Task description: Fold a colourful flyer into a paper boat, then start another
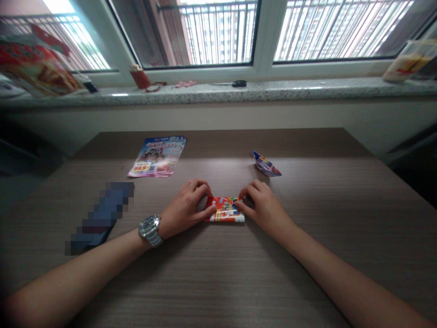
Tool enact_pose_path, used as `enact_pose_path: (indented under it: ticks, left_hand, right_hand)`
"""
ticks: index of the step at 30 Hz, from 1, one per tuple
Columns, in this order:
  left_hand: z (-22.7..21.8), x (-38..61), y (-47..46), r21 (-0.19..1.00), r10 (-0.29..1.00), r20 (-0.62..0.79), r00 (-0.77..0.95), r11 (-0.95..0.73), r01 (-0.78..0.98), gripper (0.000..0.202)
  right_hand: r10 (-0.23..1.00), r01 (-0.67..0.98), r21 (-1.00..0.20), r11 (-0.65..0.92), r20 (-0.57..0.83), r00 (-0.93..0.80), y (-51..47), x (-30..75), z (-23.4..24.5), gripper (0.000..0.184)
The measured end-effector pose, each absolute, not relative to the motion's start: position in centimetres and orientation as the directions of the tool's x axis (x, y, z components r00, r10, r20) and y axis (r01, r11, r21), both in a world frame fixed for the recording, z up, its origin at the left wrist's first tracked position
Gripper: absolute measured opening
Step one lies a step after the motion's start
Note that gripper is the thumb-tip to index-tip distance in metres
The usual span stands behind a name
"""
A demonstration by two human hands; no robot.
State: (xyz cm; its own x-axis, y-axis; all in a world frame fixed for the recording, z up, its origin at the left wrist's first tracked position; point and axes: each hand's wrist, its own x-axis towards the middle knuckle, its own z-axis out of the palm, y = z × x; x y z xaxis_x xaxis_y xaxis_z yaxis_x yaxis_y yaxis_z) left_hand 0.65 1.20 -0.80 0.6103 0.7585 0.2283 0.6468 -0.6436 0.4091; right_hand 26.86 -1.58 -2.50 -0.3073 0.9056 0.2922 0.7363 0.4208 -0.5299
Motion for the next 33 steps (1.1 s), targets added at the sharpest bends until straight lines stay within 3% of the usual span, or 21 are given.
enact_pose_path:
  ticks: [4, 9, 23, 33]
  left_hand:
    - [-0.70, 0.70, 1.12, 0.389, 0.754, 0.228, 0.616, -0.651, 0.652, 0.020]
    - [-0.57, 0.72, 1.05, 0.378, 0.756, 0.215, 0.618, -0.648, 0.661, 0.019]
    - [-0.70, 0.81, 1.06, 0.358, 0.742, 0.242, 0.626, -0.668, 0.653, 0.021]
    - [-0.41, 0.76, 0.80, 0.247, 0.450, 0.179, 0.875, -0.881, 0.403, 0.029]
  right_hand:
    - [0.894, 0.742, -0.504, 0.442, 0.309, -0.323, -1.53, 26.91, -2.75, 0.010]
    - [0.863, 0.721, -0.477, 0.502, 0.333, -0.381, -1.75, 26.77, -2.87, 0.027]
    - [0.825, 0.709, -0.424, 0.564, 0.325, -0.462, -1.65, 26.80, -2.87, 0.028]
    - [0.813, 0.709, -0.400, 0.580, 0.331, -0.478, -1.65, 26.74, -2.72, 0.027]
